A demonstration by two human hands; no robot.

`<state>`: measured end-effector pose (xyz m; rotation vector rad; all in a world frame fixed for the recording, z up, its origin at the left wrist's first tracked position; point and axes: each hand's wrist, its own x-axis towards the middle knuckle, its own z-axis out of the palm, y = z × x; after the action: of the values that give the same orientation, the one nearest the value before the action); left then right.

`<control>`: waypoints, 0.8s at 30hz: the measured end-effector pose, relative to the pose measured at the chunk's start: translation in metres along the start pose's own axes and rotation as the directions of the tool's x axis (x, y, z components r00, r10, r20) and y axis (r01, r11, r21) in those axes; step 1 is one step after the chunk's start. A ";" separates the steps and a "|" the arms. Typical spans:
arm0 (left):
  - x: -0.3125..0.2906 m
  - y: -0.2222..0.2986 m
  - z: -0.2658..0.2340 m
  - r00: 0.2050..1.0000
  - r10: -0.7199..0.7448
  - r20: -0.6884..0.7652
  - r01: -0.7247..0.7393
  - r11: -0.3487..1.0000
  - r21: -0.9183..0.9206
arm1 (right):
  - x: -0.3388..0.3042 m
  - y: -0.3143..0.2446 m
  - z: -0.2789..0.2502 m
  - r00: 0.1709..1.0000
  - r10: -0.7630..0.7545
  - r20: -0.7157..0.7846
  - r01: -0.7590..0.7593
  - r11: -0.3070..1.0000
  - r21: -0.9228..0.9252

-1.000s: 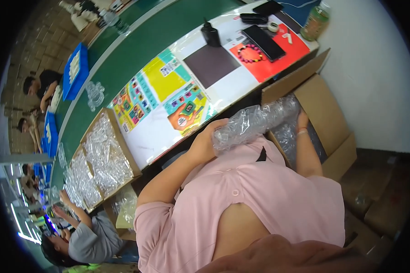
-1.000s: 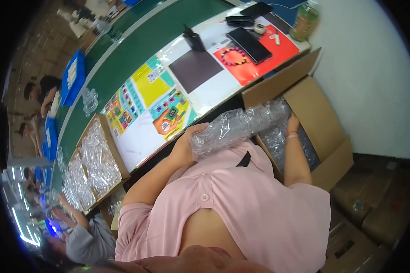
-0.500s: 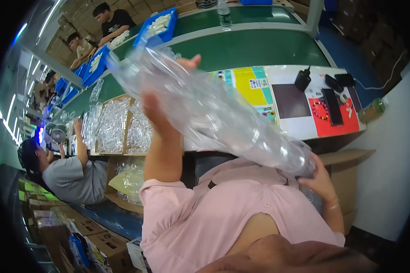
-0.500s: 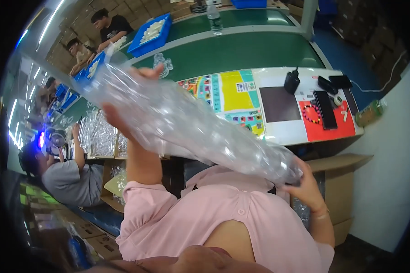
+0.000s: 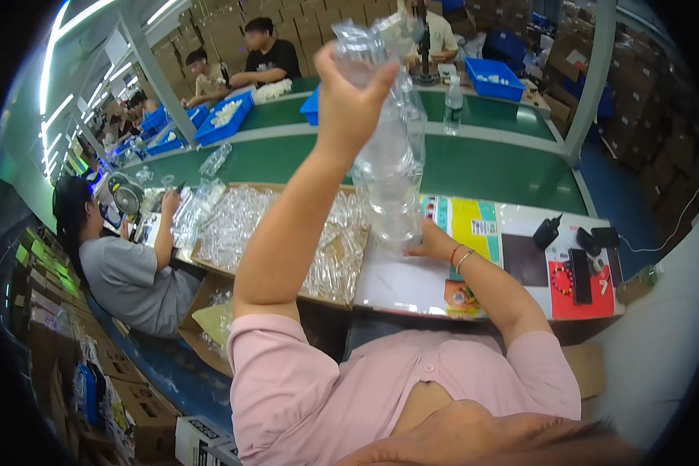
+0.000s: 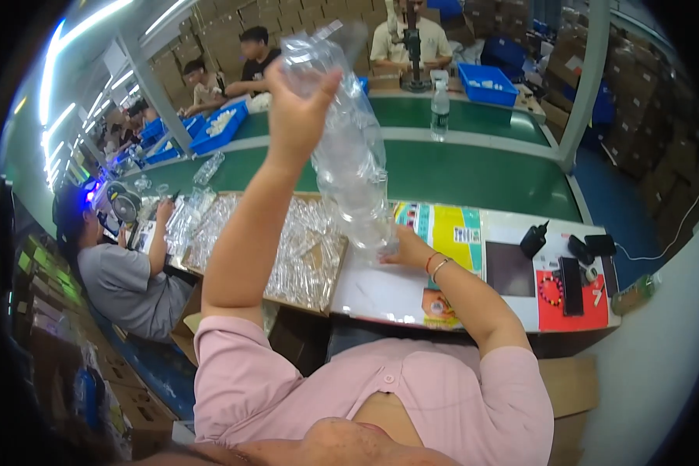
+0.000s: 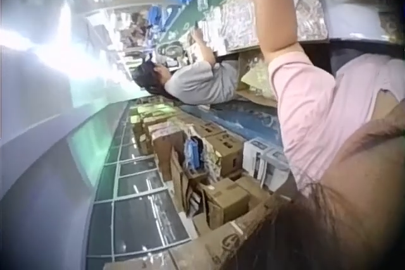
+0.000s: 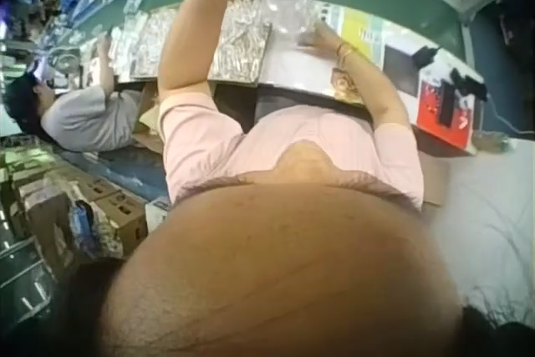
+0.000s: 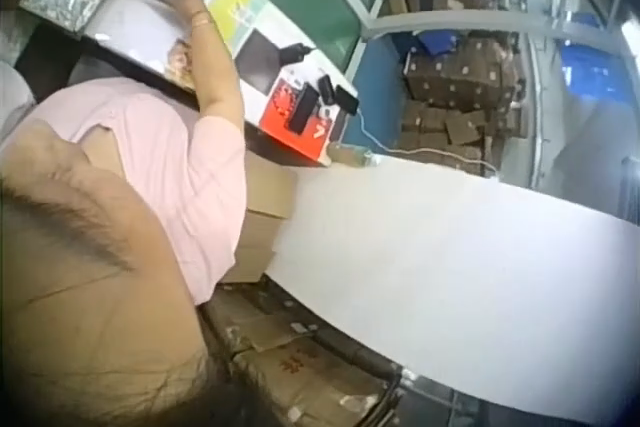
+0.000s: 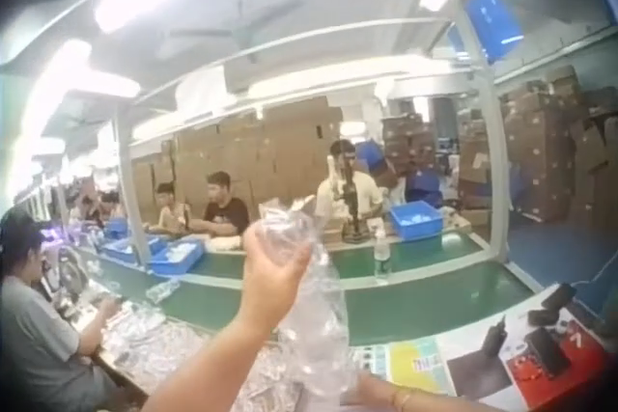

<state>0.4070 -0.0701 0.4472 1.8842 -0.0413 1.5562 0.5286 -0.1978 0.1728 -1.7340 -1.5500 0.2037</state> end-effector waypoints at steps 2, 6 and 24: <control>0.003 0.000 0.003 0.998 -0.050 0.039 0.048 0.998 0.042 | 0.005 0.034 -0.016 0.956 -0.066 0.286 0.034 0.993 0.115; -0.004 0.012 -0.007 0.946 -0.169 0.276 0.119 0.975 0.190 | 0.055 -0.006 -0.145 0.999 0.038 0.010 -0.039 0.999 0.026; -0.093 -0.062 -0.012 0.859 -0.316 0.403 0.477 0.778 -0.408 | 0.138 -0.218 -0.174 0.830 -0.412 -0.376 0.520 0.815 0.256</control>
<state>0.3975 -0.0523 0.3361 1.5682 -0.1543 0.8362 0.4968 -0.1622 0.4803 -1.0040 -1.5483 -0.0436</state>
